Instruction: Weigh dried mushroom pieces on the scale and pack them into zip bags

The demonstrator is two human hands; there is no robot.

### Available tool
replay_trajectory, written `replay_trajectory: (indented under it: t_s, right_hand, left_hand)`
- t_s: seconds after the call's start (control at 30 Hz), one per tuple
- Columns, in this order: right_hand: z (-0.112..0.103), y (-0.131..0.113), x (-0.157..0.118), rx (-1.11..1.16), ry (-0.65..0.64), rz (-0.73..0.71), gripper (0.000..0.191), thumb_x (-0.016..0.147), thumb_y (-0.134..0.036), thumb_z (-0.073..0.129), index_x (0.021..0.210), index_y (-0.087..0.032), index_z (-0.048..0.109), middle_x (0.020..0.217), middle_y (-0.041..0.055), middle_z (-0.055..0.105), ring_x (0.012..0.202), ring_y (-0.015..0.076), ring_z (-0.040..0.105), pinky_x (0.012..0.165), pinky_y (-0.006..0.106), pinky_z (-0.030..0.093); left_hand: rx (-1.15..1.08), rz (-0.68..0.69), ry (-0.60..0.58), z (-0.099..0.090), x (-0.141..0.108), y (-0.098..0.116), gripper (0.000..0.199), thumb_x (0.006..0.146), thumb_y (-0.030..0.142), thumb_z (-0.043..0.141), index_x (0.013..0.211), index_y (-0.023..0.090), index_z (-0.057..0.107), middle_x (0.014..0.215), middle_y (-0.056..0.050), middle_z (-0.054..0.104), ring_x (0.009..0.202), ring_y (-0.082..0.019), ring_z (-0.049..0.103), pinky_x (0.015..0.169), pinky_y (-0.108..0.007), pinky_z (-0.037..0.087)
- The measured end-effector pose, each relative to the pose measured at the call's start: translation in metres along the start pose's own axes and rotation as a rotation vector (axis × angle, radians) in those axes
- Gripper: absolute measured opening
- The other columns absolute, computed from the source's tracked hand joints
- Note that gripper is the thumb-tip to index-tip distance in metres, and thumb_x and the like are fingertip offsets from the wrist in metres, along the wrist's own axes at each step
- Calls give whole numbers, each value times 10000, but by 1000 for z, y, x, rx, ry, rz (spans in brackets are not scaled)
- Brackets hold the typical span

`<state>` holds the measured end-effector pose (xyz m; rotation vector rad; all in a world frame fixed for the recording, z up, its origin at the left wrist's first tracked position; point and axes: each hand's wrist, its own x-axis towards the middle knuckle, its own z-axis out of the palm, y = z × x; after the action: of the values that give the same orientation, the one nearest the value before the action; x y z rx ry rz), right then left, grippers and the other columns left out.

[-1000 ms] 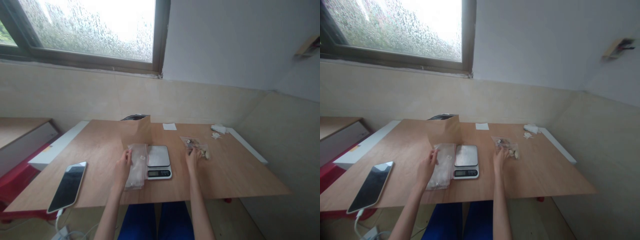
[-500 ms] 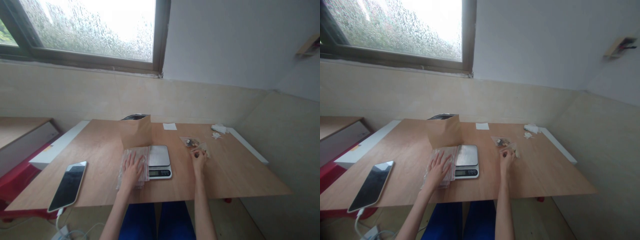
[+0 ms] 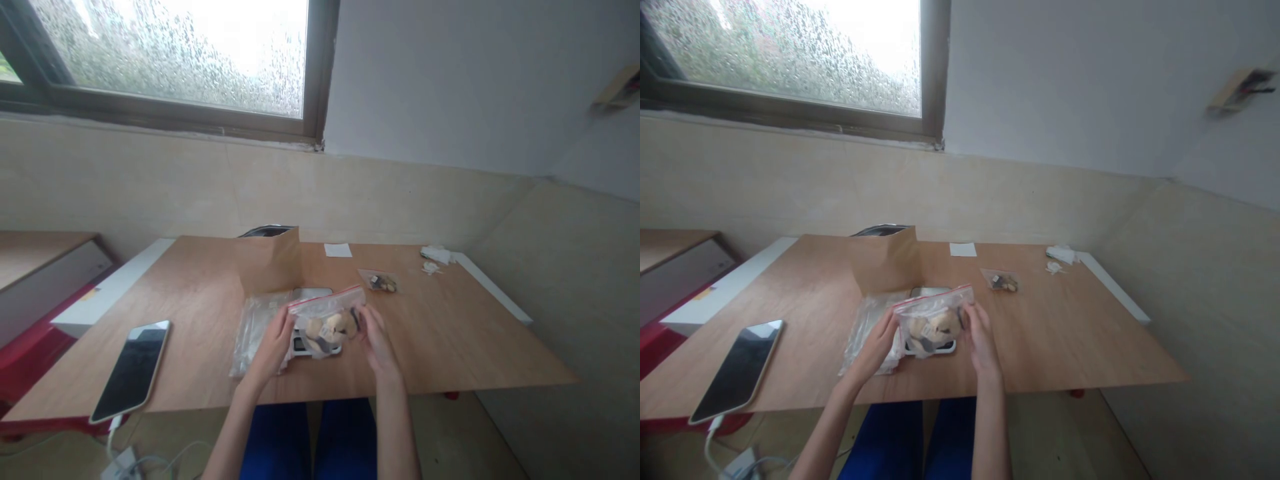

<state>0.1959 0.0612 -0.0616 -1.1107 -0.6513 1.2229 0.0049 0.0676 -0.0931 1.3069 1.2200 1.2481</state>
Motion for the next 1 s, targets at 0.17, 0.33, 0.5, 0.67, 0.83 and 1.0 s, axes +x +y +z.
replay_trajectory:
  t_s: [0.17, 0.33, 0.5, 0.67, 0.83, 1.0]
  right_hand:
    - [24, 5, -4, 48, -106, 44, 229, 660, -376, 637, 813, -211, 592, 826, 15, 693, 749, 188, 641, 607, 265, 491]
    - [26, 9, -6, 77, -162, 30, 211, 665, -362, 628, 815, -218, 596, 850, 12, 695, 817, 194, 640, 704, 283, 488]
    - [16, -3, -9, 90, -271, 53, 318, 738, -516, 475, 688, -219, 577, 663, 7, 650, 650, 204, 630, 639, 310, 477]
    - [13, -18, -22, -144, -653, 123, 382, 806, -566, 480, 796, -200, 589, 689, 1, 602, 610, 142, 565, 601, 258, 429]
    - [20, -18, -26, -523, -823, -46, 243, 775, -423, 616, 794, -183, 584, 727, -17, 554, 667, 116, 507, 630, 234, 394]
    - [32, -5, -21, -507, -587, -178, 193, 825, -374, 554, 785, -185, 553, 725, -21, 530, 687, 120, 517, 646, 230, 412]
  left_hand:
    - [-258, -137, 56, 1, -11, 24, 567, 870, 573, 266, 1005, 176, 648, 902, -79, 693, 869, -243, 617, 729, -314, 456]
    - [-123, -4, 71, -4, -14, 32, 467, 770, 614, 476, 871, 185, 630, 740, -29, 647, 715, -180, 591, 633, -251, 435]
    - [-34, 134, 137, -5, -15, 38, 395, 763, 556, 529, 618, 190, 555, 631, 2, 534, 605, -128, 506, 583, -222, 406]
    - [71, 128, 117, -7, -16, 43, 379, 781, 525, 507, 602, 191, 527, 584, 12, 507, 567, -125, 482, 554, -224, 389]
    - [214, 140, 66, -7, -10, 43, 334, 809, 487, 486, 657, 194, 540, 578, 20, 514, 568, -131, 495, 558, -231, 396]
    - [325, 312, 464, 6, -9, 42, 321, 758, 450, 583, 940, 190, 537, 958, -66, 579, 921, -212, 541, 807, -336, 428]
